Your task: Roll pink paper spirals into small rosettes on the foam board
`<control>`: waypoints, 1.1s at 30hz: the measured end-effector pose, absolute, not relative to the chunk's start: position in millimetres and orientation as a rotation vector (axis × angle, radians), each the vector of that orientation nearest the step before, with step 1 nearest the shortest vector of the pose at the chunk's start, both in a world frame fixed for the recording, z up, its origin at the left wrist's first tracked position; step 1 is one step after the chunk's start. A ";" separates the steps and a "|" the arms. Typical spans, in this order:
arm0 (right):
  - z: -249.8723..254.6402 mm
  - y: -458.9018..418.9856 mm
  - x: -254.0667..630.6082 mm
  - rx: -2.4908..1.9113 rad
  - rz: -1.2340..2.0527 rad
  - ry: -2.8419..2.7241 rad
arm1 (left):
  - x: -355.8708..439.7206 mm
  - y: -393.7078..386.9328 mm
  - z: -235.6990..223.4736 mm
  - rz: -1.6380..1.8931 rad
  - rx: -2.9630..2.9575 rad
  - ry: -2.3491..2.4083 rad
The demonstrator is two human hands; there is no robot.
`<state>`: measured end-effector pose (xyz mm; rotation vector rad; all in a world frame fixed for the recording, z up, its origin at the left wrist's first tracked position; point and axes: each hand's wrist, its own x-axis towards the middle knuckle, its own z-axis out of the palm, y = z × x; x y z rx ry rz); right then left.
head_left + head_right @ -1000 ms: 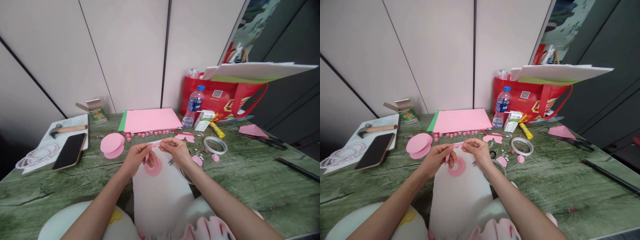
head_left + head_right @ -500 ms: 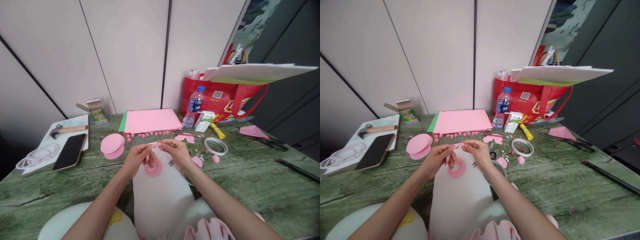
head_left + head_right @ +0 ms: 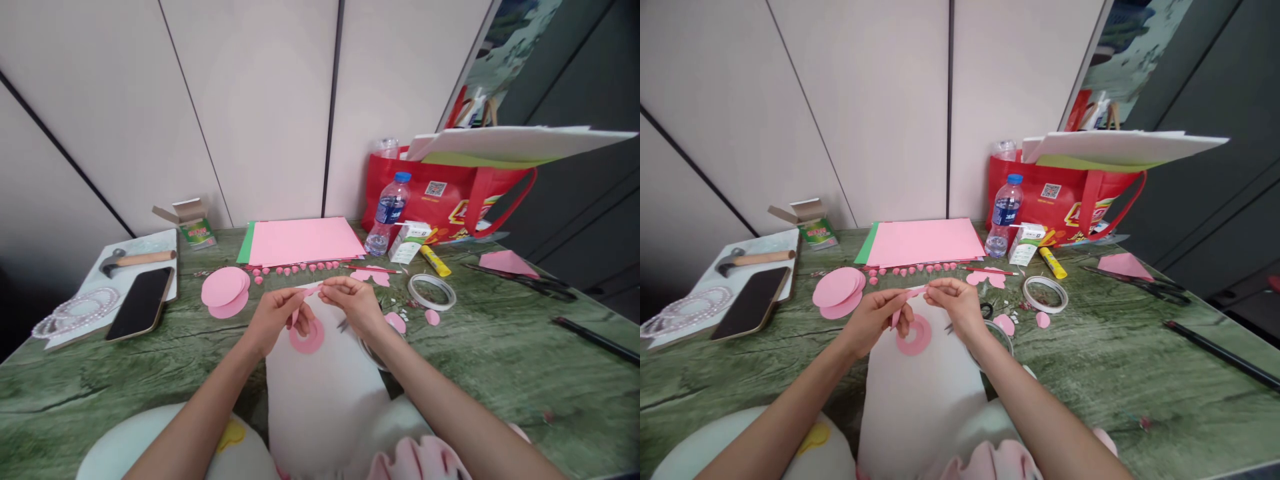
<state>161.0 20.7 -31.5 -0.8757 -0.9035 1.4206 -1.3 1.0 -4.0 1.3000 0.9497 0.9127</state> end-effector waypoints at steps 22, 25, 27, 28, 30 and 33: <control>-33.4 21.4 161.5 -0.845 1.437 -0.931 | -2.1 1.6 -4.4 0.922 1.292 0.961; -33.1 21.5 161.4 -0.852 1.436 -0.913 | -1.9 1.4 -4.7 0.917 1.297 0.958; -33.7 22.0 161.5 -0.870 1.428 -0.919 | -1.9 1.4 -5.3 0.917 1.299 0.961; -34.1 22.3 161.5 -0.878 1.423 -0.922 | -1.9 1.5 -5.6 0.918 1.298 0.962; -34.9 22.8 161.6 -0.886 1.411 -0.919 | -1.9 1.6 -6.1 0.921 1.296 0.968; -34.9 23.0 161.4 -0.887 1.389 -0.917 | -2.0 1.9 -6.2 0.915 1.302 0.972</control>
